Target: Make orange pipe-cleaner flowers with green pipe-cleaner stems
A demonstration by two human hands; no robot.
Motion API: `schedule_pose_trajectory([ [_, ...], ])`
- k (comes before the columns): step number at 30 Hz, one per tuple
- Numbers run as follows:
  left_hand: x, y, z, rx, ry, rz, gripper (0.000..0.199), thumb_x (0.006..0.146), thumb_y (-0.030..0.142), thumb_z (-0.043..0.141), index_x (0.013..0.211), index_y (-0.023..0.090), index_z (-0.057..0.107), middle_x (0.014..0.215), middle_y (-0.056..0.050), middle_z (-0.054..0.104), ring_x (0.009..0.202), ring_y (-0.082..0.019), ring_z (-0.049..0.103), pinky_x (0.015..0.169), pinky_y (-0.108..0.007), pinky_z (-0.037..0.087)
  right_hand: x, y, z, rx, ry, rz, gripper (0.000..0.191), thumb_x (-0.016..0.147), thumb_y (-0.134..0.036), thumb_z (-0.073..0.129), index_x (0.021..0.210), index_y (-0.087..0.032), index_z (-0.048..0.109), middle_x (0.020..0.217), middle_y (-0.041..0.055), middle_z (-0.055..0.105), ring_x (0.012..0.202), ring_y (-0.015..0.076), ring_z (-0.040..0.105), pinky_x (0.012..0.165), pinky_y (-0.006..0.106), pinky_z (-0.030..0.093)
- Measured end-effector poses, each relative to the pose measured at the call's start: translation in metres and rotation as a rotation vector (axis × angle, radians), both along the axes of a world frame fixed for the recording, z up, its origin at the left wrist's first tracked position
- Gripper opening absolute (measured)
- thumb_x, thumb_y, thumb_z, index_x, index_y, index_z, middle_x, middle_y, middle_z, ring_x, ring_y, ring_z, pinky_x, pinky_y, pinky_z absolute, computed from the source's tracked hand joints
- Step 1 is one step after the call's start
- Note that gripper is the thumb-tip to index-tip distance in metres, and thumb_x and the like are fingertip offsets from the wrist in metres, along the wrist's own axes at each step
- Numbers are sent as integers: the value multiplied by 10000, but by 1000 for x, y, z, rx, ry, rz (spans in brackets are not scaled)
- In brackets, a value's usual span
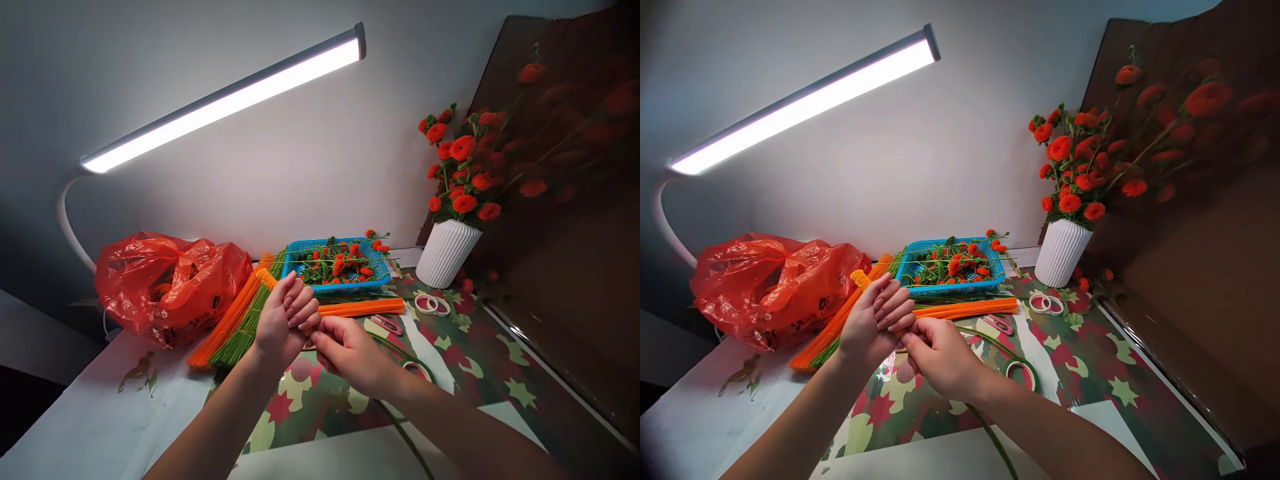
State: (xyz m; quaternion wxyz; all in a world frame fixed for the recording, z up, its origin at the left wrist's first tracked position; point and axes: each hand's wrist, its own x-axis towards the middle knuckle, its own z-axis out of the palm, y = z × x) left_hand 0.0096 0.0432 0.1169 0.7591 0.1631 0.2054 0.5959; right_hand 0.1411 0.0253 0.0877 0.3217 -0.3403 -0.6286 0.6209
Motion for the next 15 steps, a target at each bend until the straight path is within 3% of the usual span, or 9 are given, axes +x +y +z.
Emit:
schedule_pose_trajectory([
  [8, -29, 9, 10, 81, 30, 229, 491, 964, 308, 340, 493, 181, 292, 374, 68, 300, 301, -52, 286, 344, -183, 249, 6, 4, 5, 70, -224, 89, 249, 895, -255, 480, 663, -166, 495, 575, -37, 511, 484, 64, 437, 456, 178, 305],
  [15, -19, 6, 8, 47, 18, 189, 501, 974, 269, 329, 484, 181, 281, 358, 74, 266, 282, -49, 267, 324, -181, 202, 5, 5, 5, 85, -178, 57, 220, 898, -213, 469, 710, -156, 567, 511, -57, 476, 447, 58, 388, 463, 180, 310],
])
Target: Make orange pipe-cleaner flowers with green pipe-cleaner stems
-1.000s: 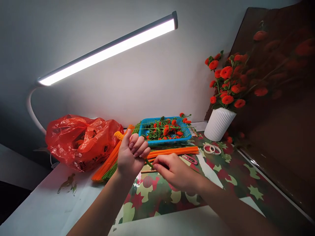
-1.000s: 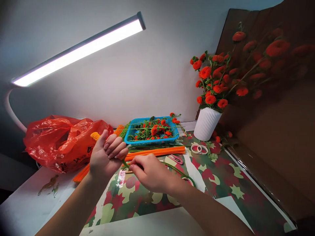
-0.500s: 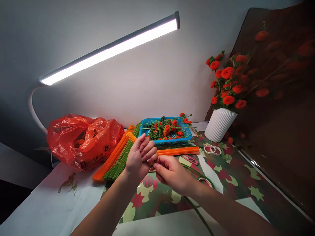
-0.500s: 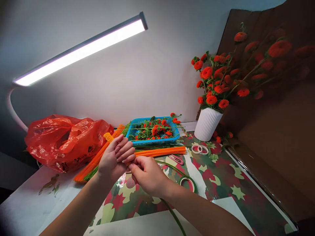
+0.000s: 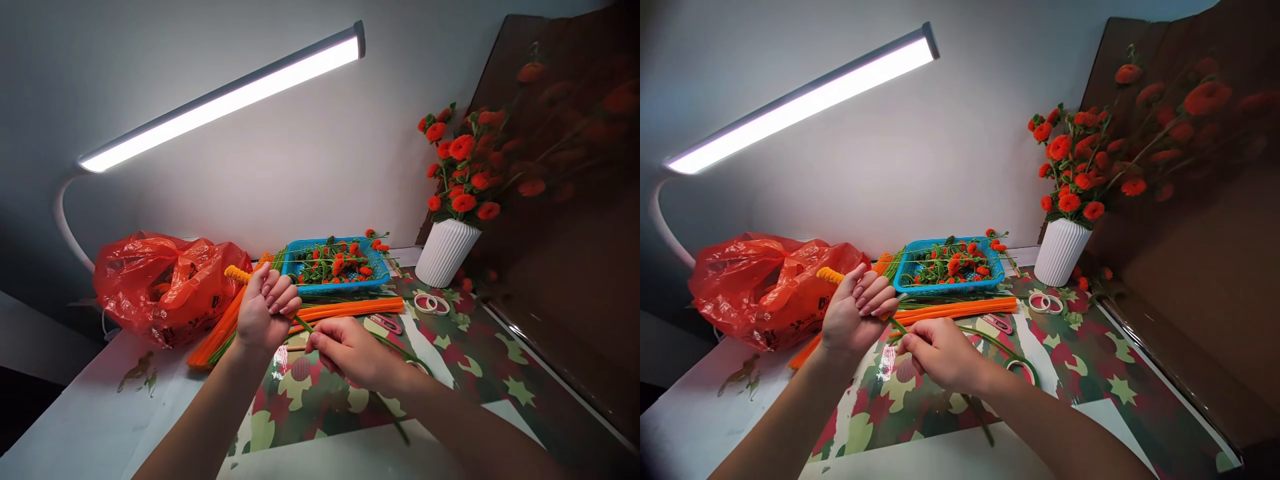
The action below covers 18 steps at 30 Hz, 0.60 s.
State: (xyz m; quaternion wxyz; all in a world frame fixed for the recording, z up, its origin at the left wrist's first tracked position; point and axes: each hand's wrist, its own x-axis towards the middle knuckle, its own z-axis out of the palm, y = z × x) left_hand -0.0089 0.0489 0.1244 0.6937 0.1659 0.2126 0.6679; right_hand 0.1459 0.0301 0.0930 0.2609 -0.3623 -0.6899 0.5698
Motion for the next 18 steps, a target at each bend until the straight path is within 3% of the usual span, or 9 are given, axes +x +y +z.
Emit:
schedule_pose_trajectory([
  [7, 18, -3, -10, -40, 12, -97, 488, 961, 270, 378, 488, 176, 304, 366, 78, 280, 280, -42, 258, 328, -173, 194, 0, 2, -3, -126, 84, -2, 231, 907, -274, 472, 725, -151, 543, 491, -59, 465, 413, 55, 378, 394, 161, 289],
  [11, 2, 3, -5, -12, 24, -5, 492, 972, 255, 330, 487, 178, 299, 359, 73, 298, 282, -46, 268, 333, -174, 214, 1, 2, 1, -188, 32, 46, 233, 887, -289, 519, 696, -157, 529, 525, -39, 534, 427, 67, 461, 403, 163, 344],
  [15, -16, 8, 2, 28, 30, 116, 503, 974, 251, 307, 477, 182, 275, 343, 70, 298, 278, -52, 275, 337, -181, 237, 3, 0, 7, -226, -24, 105, 219, 894, -229, 495, 707, -147, 574, 503, -50, 499, 417, 56, 430, 400, 150, 326],
  [18, -13, 8, 1, 20, 31, 111, 502, 972, 241, 310, 474, 179, 283, 341, 68, 302, 275, -52, 278, 333, -180, 231, 2, -1, 9, -213, -25, 113, 243, 896, -176, 458, 690, -146, 583, 499, -53, 475, 415, 50, 399, 383, 144, 288],
])
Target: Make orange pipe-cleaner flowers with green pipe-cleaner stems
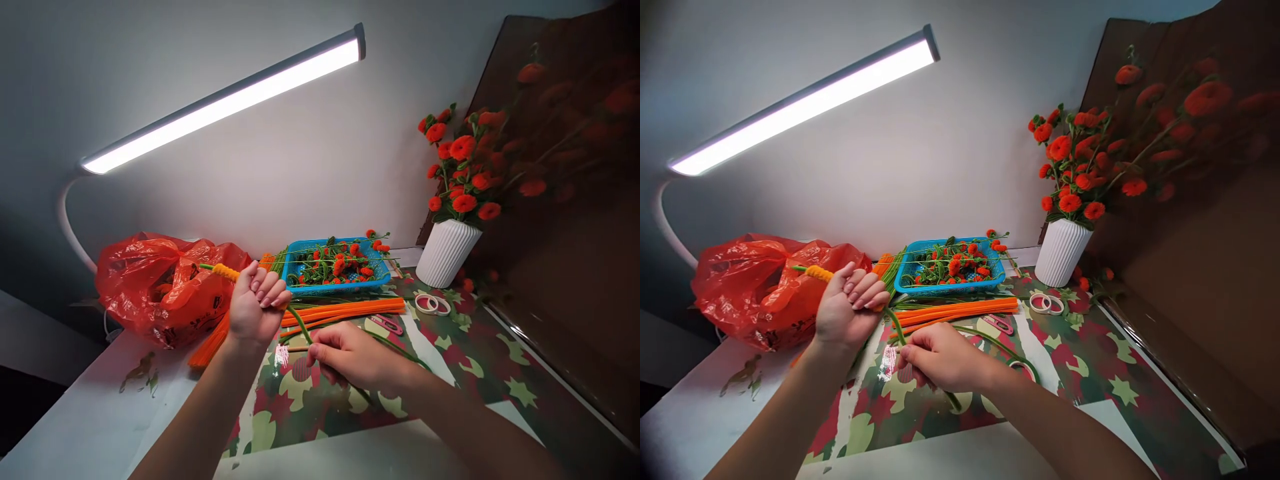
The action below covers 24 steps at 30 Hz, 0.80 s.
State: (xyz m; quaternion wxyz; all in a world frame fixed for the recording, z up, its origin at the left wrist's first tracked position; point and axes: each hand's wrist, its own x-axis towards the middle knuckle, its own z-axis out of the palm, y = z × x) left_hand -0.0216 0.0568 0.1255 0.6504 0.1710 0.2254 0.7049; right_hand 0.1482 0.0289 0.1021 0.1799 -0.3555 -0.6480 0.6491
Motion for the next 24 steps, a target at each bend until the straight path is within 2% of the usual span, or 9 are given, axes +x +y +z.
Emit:
schedule_pose_trajectory([
  [5, 12, -1, -7, -43, -17, -87, 499, 964, 245, 351, 472, 178, 302, 344, 72, 299, 275, -50, 283, 328, -176, 222, 2, 1, 0, 92, -36, -5, 253, 886, -166, 453, 662, -150, 570, 497, -68, 436, 386, 38, 317, 371, 158, 261],
  [10, 5, 0, -5, -22, -30, -67, 491, 961, 239, 347, 475, 178, 305, 353, 73, 289, 280, -52, 284, 328, -174, 222, 8, 9, -8, 146, -105, 63, 236, 871, -249, 492, 651, -167, 512, 561, -40, 516, 442, 62, 399, 386, 168, 290],
  [15, 6, -1, -5, -39, -45, -88, 480, 954, 237, 357, 480, 180, 304, 355, 76, 281, 278, -51, 274, 326, -173, 216, 7, 12, -16, 148, 5, 50, 26, 839, -174, 499, 844, -178, 524, 666, -25, 572, 594, 106, 537, 513, 190, 383],
  [17, 7, -2, -5, -48, -49, -93, 475, 949, 232, 363, 481, 181, 301, 354, 77, 277, 277, -51, 272, 326, -173, 214, 5, 10, -16, 170, 23, 43, 138, 837, -138, 475, 958, -182, 524, 678, -30, 564, 601, 107, 529, 515, 191, 367],
  [20, 8, -2, -6, -46, -46, -97, 471, 945, 235, 377, 485, 182, 296, 358, 80, 271, 279, -49, 275, 329, -172, 217, 4, 6, -15, 295, -25, 4, 289, 869, -134, 432, 1142, -203, 498, 656, -48, 512, 562, 101, 454, 503, 196, 319],
  [22, 8, -2, -6, -39, -38, -92, 467, 941, 239, 391, 487, 182, 299, 363, 82, 268, 282, -49, 281, 331, -171, 225, 2, 4, -15, 430, -78, -58, 308, 903, -176, 422, 1201, -210, 492, 656, -45, 484, 561, 107, 413, 513, 207, 306],
  [24, 7, -2, -6, -34, -31, -85, 462, 935, 234, 400, 487, 182, 302, 365, 83, 265, 284, -49, 283, 330, -170, 231, 1, 3, -17, 557, -116, -104, 304, 926, -214, 418, 1219, -209, 498, 704, -20, 521, 606, 124, 437, 555, 224, 324],
])
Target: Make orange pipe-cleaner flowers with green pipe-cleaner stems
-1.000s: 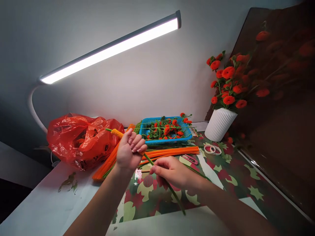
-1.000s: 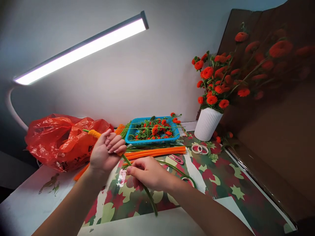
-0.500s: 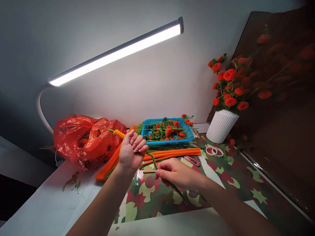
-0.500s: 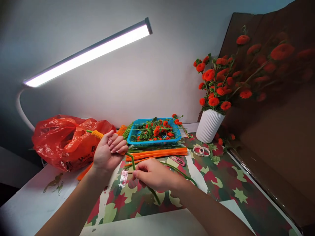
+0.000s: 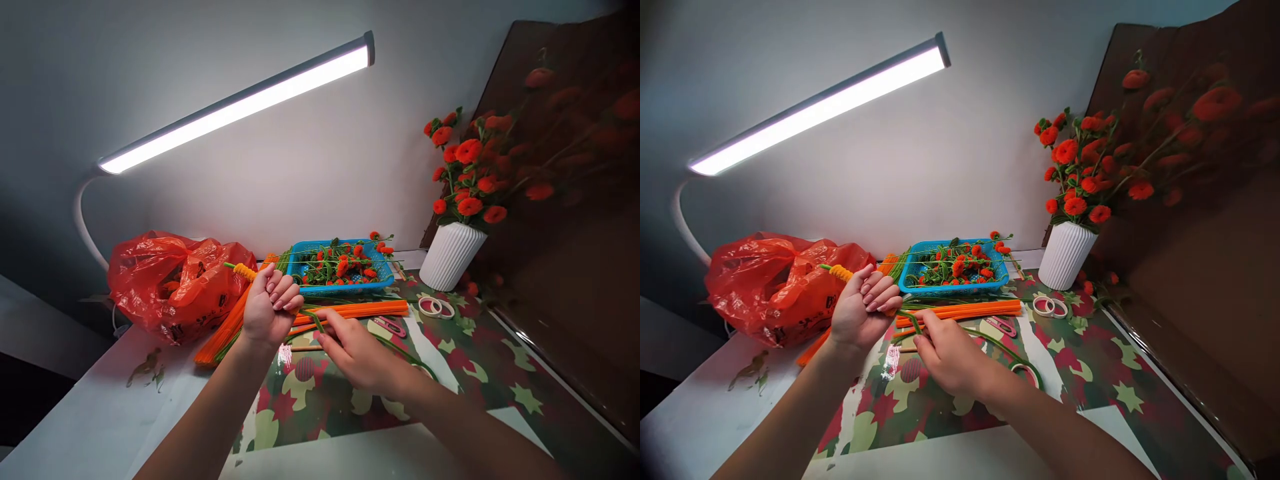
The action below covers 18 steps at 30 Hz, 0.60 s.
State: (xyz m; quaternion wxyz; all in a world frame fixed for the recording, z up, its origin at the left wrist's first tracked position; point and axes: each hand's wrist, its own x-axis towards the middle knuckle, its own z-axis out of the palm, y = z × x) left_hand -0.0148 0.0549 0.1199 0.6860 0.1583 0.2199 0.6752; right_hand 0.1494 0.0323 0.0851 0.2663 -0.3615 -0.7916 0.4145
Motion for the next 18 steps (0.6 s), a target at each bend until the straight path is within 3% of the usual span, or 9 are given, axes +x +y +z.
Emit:
schedule_pose_trajectory([
  [3, -1, 0, 0, -3, 6, 4, 462, 932, 232, 403, 484, 184, 301, 365, 84, 265, 282, -49, 281, 325, -167, 235, -1, 1, -4, 144, -60, -11, 262, 935, -213, 410, 1167, -210, 532, 796, 15, 587, 670, 143, 484, 615, 241, 343],
  [7, 0, 1, 1, -21, 6, -10, 479, 948, 241, 374, 479, 182, 296, 355, 79, 274, 273, -47, 279, 320, -168, 223, -1, 1, -6, 198, -133, 44, 217, 935, -195, 392, 1072, -217, 559, 697, -13, 539, 583, 129, 431, 560, 235, 301],
  [12, 1, 0, 2, -53, 1, -41, 491, 962, 245, 344, 478, 178, 301, 343, 73, 296, 263, -43, 280, 316, -168, 204, -1, -1, -5, 145, -85, 91, 211, 933, -200, 401, 1067, -234, 561, 649, -39, 483, 558, 114, 387, 547, 226, 287],
  [18, 4, 0, 1, -54, -2, -50, 490, 959, 241, 350, 476, 177, 303, 338, 72, 304, 260, -41, 282, 314, -165, 198, -2, -3, 0, 44, 20, 68, 148, 935, -230, 422, 921, -202, 567, 621, -53, 443, 557, 97, 376, 533, 219, 274],
])
